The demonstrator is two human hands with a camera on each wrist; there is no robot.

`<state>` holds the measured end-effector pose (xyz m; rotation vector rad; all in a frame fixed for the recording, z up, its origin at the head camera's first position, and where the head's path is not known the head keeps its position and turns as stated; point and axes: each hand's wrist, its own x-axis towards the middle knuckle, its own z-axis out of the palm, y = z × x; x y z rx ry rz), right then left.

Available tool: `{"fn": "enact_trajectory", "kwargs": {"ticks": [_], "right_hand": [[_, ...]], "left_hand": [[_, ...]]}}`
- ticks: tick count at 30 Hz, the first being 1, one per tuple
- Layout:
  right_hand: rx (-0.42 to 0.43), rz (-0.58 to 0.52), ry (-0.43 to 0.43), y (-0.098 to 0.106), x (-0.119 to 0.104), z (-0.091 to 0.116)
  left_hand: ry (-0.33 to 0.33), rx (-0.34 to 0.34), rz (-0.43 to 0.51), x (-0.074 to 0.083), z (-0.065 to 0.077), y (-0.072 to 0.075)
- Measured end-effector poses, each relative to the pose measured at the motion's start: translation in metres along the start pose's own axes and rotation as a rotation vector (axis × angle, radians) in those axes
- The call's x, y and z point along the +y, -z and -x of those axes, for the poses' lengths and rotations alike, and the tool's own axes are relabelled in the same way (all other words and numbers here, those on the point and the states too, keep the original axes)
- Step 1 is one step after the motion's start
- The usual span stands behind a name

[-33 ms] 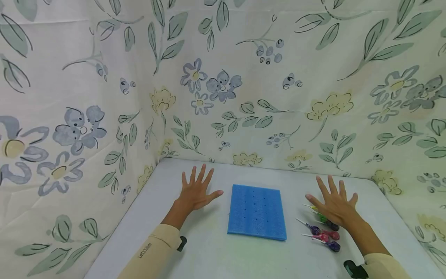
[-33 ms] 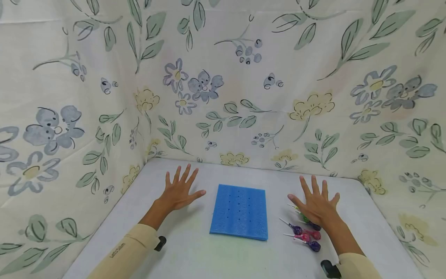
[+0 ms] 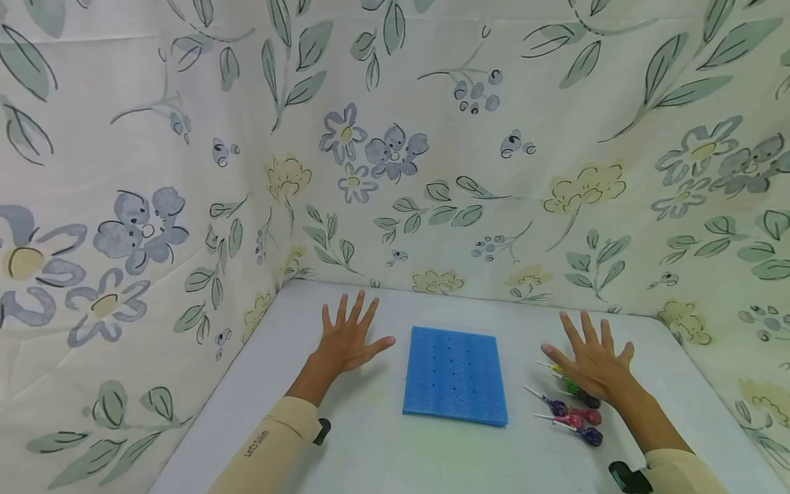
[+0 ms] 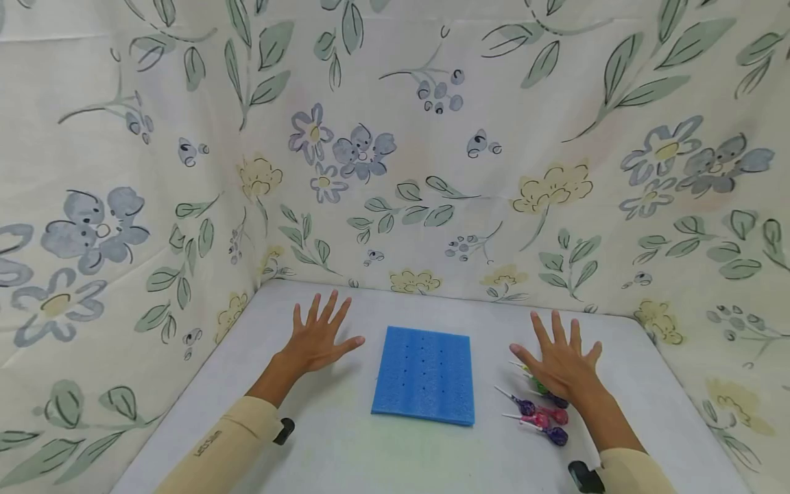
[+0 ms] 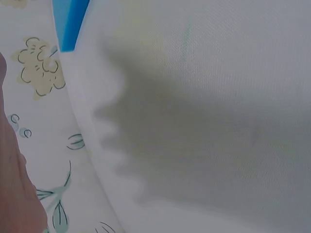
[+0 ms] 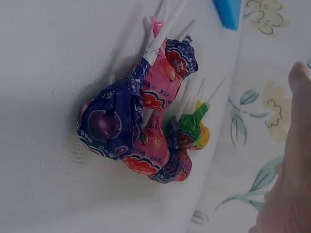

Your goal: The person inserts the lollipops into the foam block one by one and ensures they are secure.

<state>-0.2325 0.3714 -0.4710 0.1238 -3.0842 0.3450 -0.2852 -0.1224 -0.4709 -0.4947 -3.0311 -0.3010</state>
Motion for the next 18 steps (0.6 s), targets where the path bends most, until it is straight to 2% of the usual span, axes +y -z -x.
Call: {"fn": "enact_trajectory", "kwargs": {"ticks": [7,18], "right_hand": [[0.024,-0.009,0.014,0.0,0.002,0.003],[0.07,-0.03,0.037,-0.001,0.0,0.011]], "left_hand": [[-0.023,0.008,0.011,0.001,0.0,0.001],[-0.029,-0.03,0.042,0.001,0.007,0.001]]}}
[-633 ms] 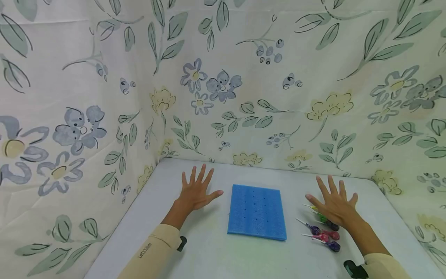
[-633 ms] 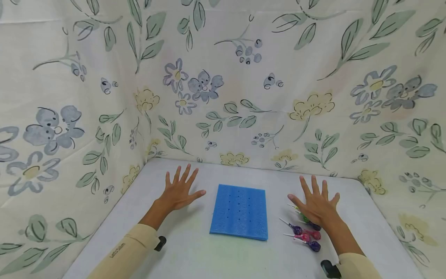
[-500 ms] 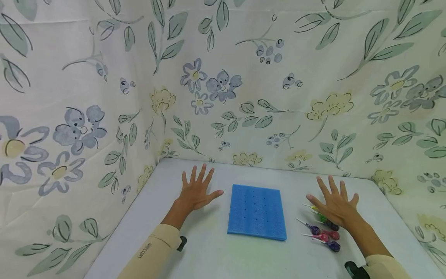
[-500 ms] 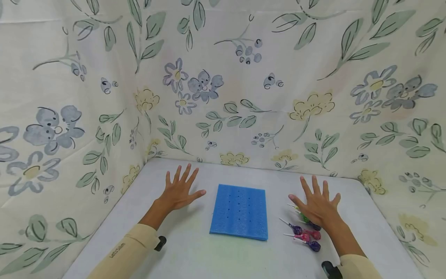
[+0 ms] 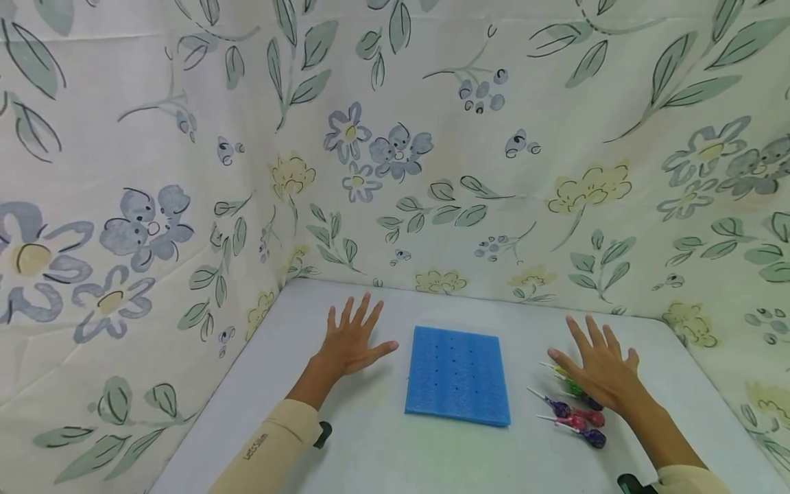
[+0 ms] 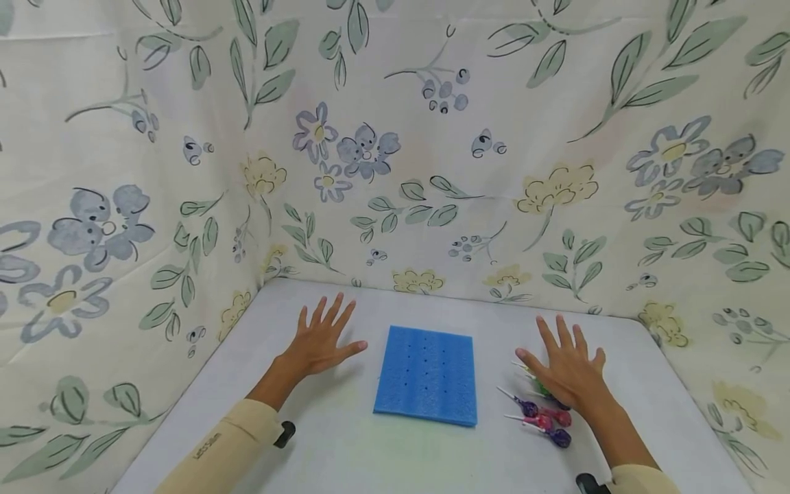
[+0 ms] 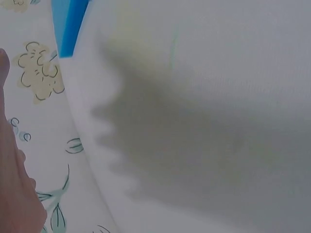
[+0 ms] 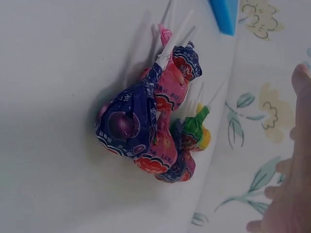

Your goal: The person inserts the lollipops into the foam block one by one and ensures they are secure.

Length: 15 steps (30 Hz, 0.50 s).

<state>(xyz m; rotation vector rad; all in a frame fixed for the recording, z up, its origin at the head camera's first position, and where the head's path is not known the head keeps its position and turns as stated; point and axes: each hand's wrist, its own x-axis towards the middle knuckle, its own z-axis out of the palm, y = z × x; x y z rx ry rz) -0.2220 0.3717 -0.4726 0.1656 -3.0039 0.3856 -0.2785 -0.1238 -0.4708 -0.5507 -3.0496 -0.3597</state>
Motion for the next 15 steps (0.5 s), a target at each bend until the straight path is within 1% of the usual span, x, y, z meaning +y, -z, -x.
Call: {"fn": "enact_trajectory", "kwargs": {"ticks": [4,9,11,15], "right_hand": [[0.021,0.0,0.015,-0.001,-0.002,0.003],[0.037,-0.008,0.027,-0.004,0.0,0.008],[0.037,-0.029,0.025,-0.005,0.002,0.011],[0.035,-0.087,0.014,-0.005,0.005,0.019]], "left_hand": [[-0.04,-0.027,0.056,-0.001,0.003,-0.007],[-0.089,-0.082,0.166,0.003,0.01,-0.016],[-0.095,-0.101,0.201,0.007,0.013,-0.021],[-0.104,-0.131,0.234,0.014,0.018,-0.028]]}}
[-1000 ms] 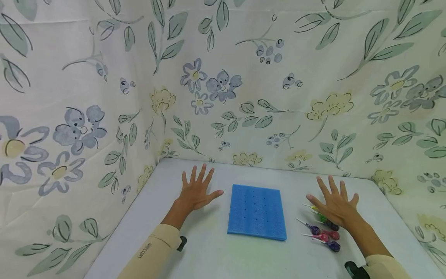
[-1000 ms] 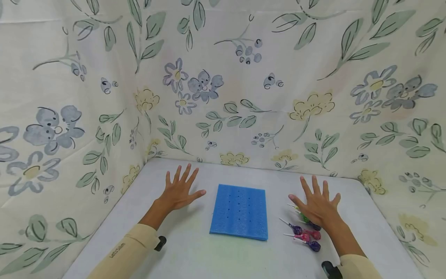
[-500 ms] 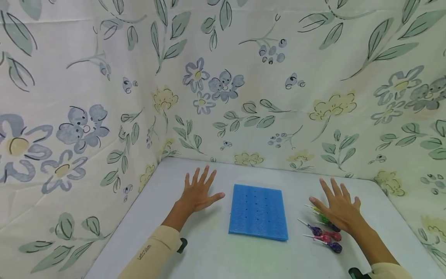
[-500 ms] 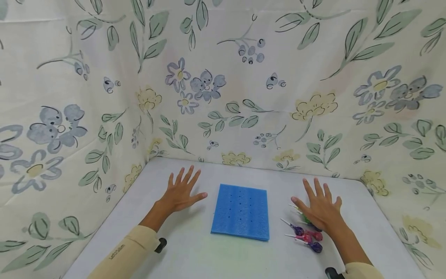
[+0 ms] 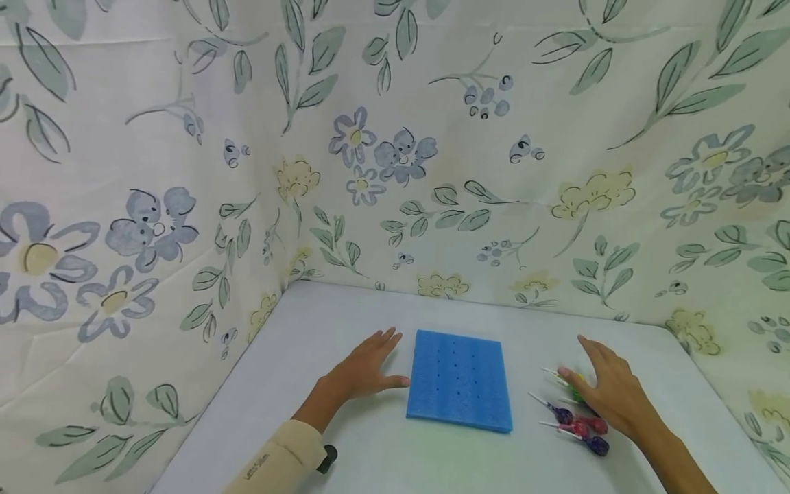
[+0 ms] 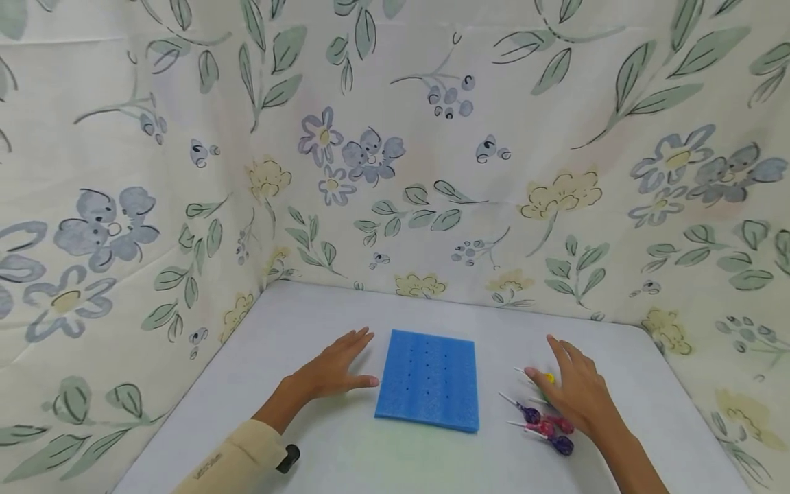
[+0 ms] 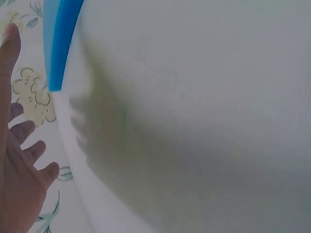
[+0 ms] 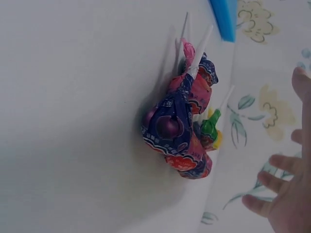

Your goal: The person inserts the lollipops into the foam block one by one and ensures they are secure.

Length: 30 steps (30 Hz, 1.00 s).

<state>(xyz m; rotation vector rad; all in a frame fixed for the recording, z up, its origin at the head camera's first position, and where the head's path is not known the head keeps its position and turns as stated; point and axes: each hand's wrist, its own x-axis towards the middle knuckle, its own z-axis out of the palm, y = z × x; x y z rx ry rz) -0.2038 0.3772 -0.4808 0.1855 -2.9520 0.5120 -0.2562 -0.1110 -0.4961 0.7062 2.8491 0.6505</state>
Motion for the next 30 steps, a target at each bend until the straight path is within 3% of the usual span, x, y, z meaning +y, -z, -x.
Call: {"fn": "enact_trajectory", "kwargs": {"ticks": [6,11,23,30], "right_hand": [[-0.033,-0.11,-0.057,0.0,0.007,0.014],[-0.104,-0.148,-0.172,0.0,0.015,0.021],[-0.234,-0.343,-0.41,-0.002,0.035,0.041],[-0.209,-0.426,-0.468,-0.006,0.045,0.05]], "left_hand": [[-0.029,-0.056,0.086,0.007,0.003,-0.013],[-0.081,-0.083,0.128,0.009,0.003,-0.024],[-0.082,-0.106,0.064,0.017,0.01,-0.033],[-0.084,-0.106,0.025,0.017,0.009,-0.037]]}}
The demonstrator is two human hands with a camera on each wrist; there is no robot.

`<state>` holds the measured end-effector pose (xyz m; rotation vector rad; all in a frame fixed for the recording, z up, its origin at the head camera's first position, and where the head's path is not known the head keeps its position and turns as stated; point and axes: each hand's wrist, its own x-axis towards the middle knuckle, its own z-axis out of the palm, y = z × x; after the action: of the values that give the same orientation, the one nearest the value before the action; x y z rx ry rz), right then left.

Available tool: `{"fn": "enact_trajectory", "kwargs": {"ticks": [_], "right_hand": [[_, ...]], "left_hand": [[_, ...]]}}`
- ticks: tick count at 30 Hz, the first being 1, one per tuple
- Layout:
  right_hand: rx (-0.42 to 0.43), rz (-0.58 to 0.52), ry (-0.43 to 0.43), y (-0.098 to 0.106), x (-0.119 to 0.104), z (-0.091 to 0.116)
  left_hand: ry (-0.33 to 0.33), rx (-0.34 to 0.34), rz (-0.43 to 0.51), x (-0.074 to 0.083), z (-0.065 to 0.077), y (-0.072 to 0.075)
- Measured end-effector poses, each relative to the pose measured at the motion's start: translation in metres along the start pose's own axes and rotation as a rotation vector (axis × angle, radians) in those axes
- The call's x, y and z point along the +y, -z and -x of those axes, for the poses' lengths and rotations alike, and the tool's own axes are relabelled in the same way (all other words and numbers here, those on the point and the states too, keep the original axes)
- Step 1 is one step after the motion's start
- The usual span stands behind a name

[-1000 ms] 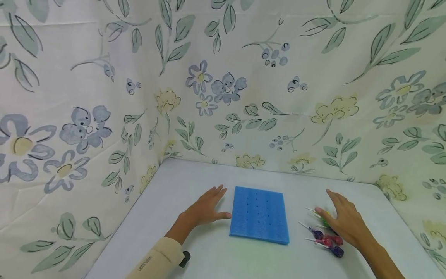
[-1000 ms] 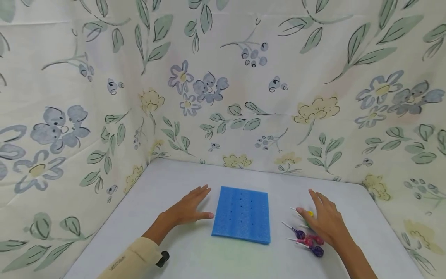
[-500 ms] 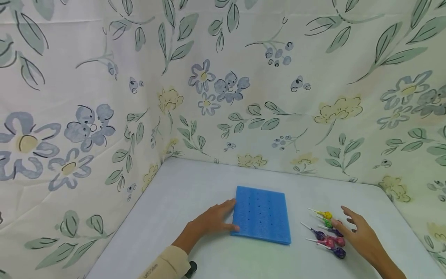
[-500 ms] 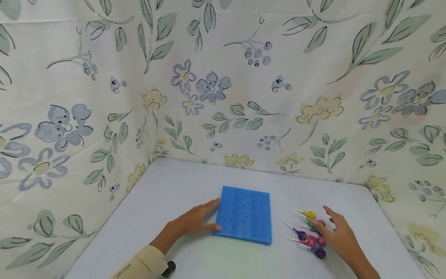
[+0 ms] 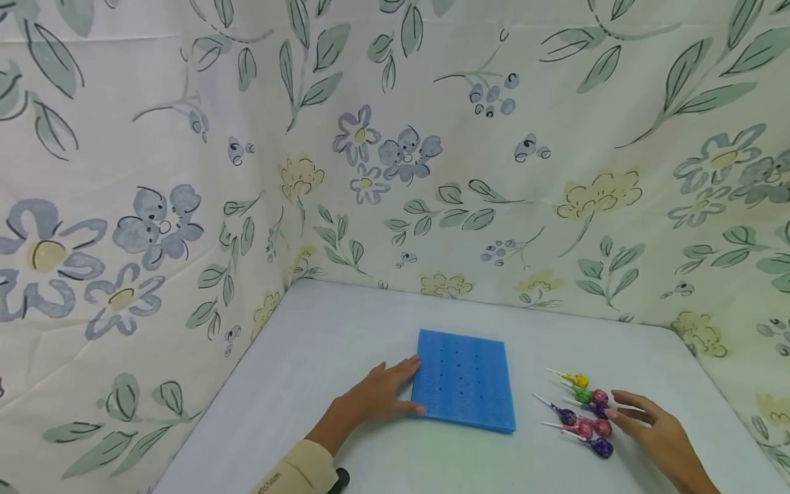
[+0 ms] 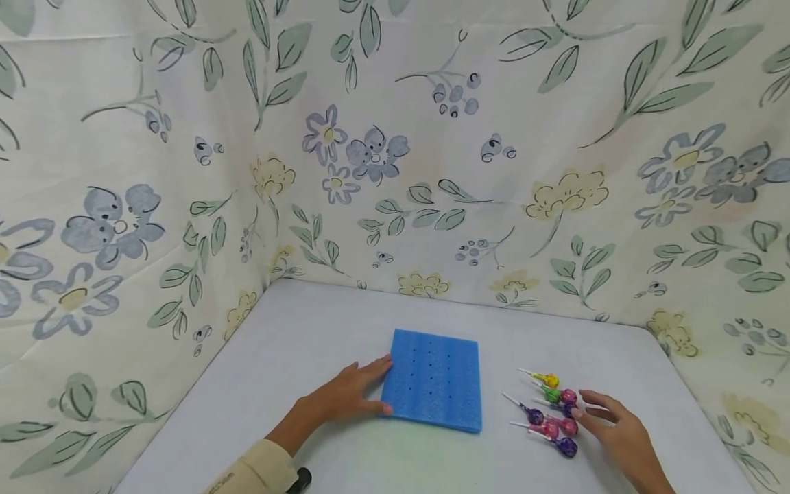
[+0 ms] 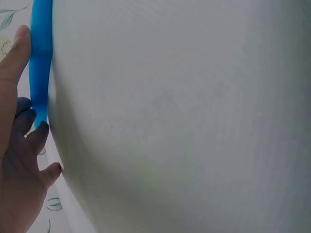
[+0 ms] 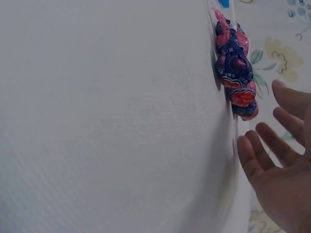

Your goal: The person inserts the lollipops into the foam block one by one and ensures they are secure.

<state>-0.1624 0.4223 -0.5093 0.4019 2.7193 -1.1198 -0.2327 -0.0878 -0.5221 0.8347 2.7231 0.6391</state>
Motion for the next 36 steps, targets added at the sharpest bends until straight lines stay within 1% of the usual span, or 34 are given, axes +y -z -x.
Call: {"fn": "enact_trajectory", "kwargs": {"ticks": [4,9,11,22,29,32,36], "right_hand": [[0.027,-0.028,-0.021,-0.003,0.003,-0.002],[0.05,-0.047,-0.023,-0.004,0.004,-0.005],[0.06,-0.035,-0.02,-0.004,0.004,-0.006],[0.068,-0.058,-0.011,-0.004,0.003,-0.011],[0.086,-0.096,0.005,-0.007,0.004,-0.012],[0.094,-0.084,0.003,-0.007,0.002,-0.012],[0.093,-0.018,0.006,-0.007,0.0,-0.01]], "left_hand": [[-0.005,-0.003,-0.001,0.002,0.001,0.001],[-0.014,-0.003,0.005,0.005,0.003,0.003],[-0.02,-0.001,0.009,0.005,0.003,0.003],[-0.032,0.007,0.02,0.002,0.003,0.001],[-0.021,-0.004,0.042,0.002,0.003,0.001],[-0.014,-0.008,0.054,0.002,0.003,0.001],[-0.006,-0.019,0.066,0.001,0.002,0.001]]}}
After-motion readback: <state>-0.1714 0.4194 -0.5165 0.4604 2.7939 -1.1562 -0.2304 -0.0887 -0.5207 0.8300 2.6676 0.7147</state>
